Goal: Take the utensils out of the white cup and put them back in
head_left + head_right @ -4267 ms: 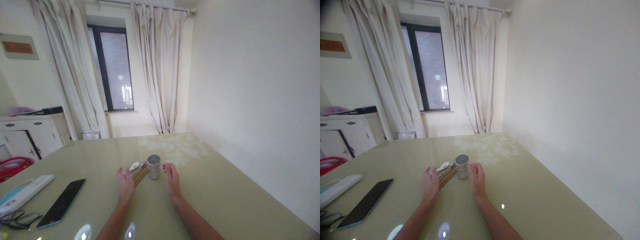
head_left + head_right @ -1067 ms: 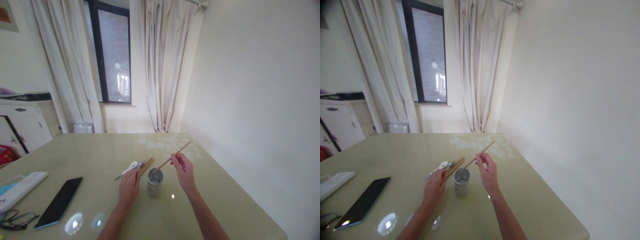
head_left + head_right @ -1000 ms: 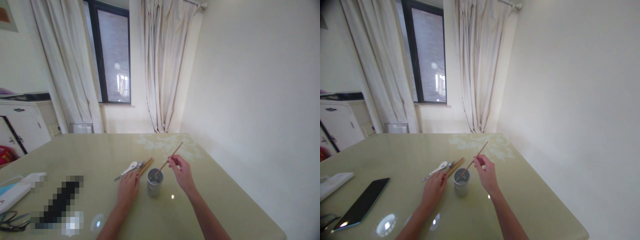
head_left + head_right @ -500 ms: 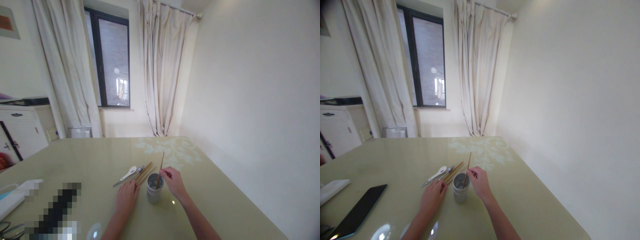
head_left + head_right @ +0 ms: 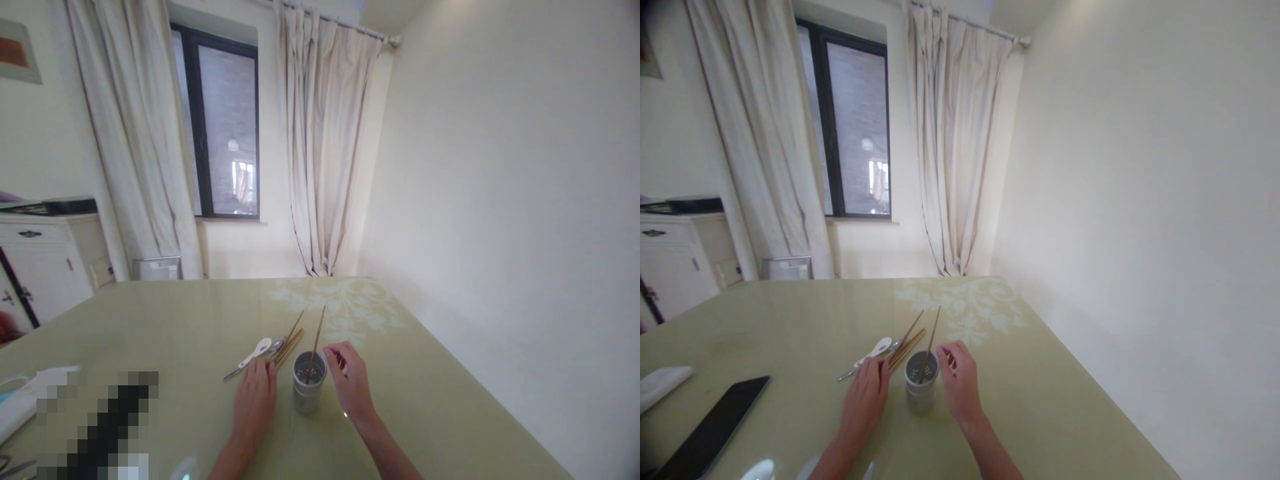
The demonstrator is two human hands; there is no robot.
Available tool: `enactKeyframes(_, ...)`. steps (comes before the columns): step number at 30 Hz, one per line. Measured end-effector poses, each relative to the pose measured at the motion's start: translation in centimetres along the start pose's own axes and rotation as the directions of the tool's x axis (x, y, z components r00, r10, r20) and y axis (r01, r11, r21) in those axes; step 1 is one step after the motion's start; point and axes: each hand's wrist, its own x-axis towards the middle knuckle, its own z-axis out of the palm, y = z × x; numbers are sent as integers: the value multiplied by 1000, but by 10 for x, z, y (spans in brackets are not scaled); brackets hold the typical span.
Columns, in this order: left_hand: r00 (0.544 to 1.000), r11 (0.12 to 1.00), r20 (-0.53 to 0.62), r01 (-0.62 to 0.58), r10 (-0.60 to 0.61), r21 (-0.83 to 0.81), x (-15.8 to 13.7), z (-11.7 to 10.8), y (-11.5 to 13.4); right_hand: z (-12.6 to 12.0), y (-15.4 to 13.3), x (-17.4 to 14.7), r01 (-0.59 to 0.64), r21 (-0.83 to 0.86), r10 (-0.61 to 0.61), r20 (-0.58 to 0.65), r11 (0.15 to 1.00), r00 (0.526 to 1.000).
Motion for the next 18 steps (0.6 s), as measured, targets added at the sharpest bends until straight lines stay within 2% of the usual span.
enactKeyframes(2, 993, 991, -106, 40, -54, -130, 1, -3, 4, -1, -9, -2, 32, 8, -32, 3, 999, 999)
enactKeyframes(3, 987, 983, -152, 16, -45, -185, 0, -4, 6, -1, -15, -3, 44, 22, -44, 18, 999, 999)
enactKeyframes(5, 972, 958, -223, -129, 72, -256, -3, -6, 11, -1, -26, -6, 60, 76, -65, 64, 995, 996)
enactKeyframes(7, 937, 908, -265, -304, 229, -289, -8, -7, 16, 0, -37, -8, 58, 153, -75, 107, 987, 991)
enactKeyframes(8, 921, 882, -270, -358, 281, -306, -11, -7, 19, 1, -41, -9, 50, 188, -74, 124, 981, 990)
enactKeyframes(10, 912, 852, -260, -394, 316, -345, -14, -8, 23, 1, -48, -9, 25, 233, -58, 135, 972, 989)
enactKeyframes(12, 929, 852, -219, -363, 299, -378, -15, -10, 24, -2, -51, -7, 1, 245, -25, 97, 970, 995)
enactKeyframes(14, 960, 882, -156, -275, 232, -383, -11, -11, 21, -10, -52, 1, -9, 233, 9, 2, 973, 1000)
enactKeyframes(16, 987, 927, -85, -156, 135, -342, -6, -9, 14, -22, -50, 12, -5, 194, 23, -93, 981, 995)
enactKeyframes(18, 997, 967, -10, -74, 74, -242, -2, -5, 5, -33, -46, 25, -1, 136, 17, -120, 991, 993)
